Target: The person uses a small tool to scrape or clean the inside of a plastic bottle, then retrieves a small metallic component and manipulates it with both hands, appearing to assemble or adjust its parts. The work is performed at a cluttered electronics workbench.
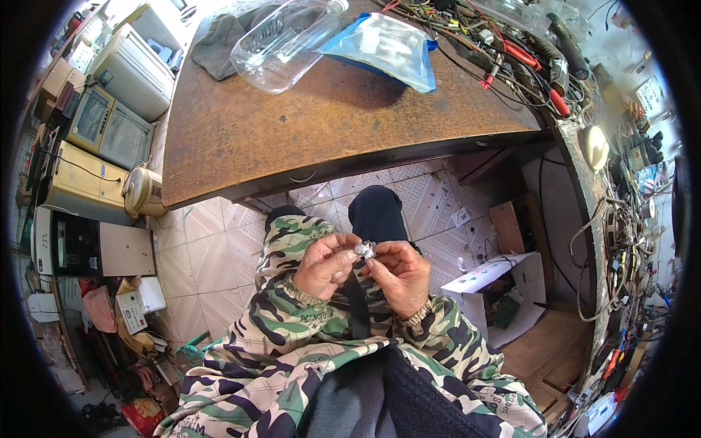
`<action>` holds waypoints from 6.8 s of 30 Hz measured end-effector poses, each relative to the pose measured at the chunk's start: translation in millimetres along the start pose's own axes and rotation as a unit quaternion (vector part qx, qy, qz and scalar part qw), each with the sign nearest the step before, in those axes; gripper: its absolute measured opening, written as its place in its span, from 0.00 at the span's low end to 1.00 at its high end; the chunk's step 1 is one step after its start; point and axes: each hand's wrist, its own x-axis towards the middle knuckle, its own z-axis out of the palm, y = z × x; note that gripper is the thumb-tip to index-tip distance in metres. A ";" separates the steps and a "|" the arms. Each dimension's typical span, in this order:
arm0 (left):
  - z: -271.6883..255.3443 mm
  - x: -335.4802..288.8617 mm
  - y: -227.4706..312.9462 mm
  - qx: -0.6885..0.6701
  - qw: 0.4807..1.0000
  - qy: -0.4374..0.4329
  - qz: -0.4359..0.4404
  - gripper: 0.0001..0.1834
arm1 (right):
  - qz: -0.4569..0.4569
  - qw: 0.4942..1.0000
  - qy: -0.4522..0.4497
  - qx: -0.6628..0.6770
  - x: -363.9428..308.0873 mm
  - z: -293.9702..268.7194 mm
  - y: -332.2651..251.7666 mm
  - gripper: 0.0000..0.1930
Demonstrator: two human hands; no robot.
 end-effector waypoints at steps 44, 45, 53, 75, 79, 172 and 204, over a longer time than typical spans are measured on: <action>-0.8 2.3 -5.4 0.005 0.999 -0.022 0.035 0.13 | 0.040 0.992 -0.027 0.117 5.6 -5.7 4.4 0.16; 1.5 2.2 -5.0 0.007 0.999 -0.019 0.039 0.13 | 0.040 0.992 -0.029 0.114 5.5 -6.2 4.6 0.15; 4.9 2.7 -5.8 0.089 0.993 0.002 0.072 0.12 | 0.031 0.993 -0.030 0.111 4.7 -6.8 3.0 0.19; 0.3 3.4 -7.1 0.091 0.995 0.003 0.038 0.12 | 0.040 0.993 -0.015 0.114 7.2 -10.6 6.6 0.14; -1.6 3.6 -8.6 0.094 0.994 0.006 0.048 0.12 | 0.039 0.993 -0.020 0.110 7.2 -9.5 6.6 0.13; 5.3 -3.5 -1.3 0.307 0.947 0.027 0.091 0.18 | -0.017 0.998 -0.032 0.052 7.6 -13.1 8.6 0.08; 10.6 -11.8 0.0 0.321 0.932 -0.002 0.169 0.13 | 0.009 0.998 -0.022 0.053 -11.4 -2.6 -6.0 0.14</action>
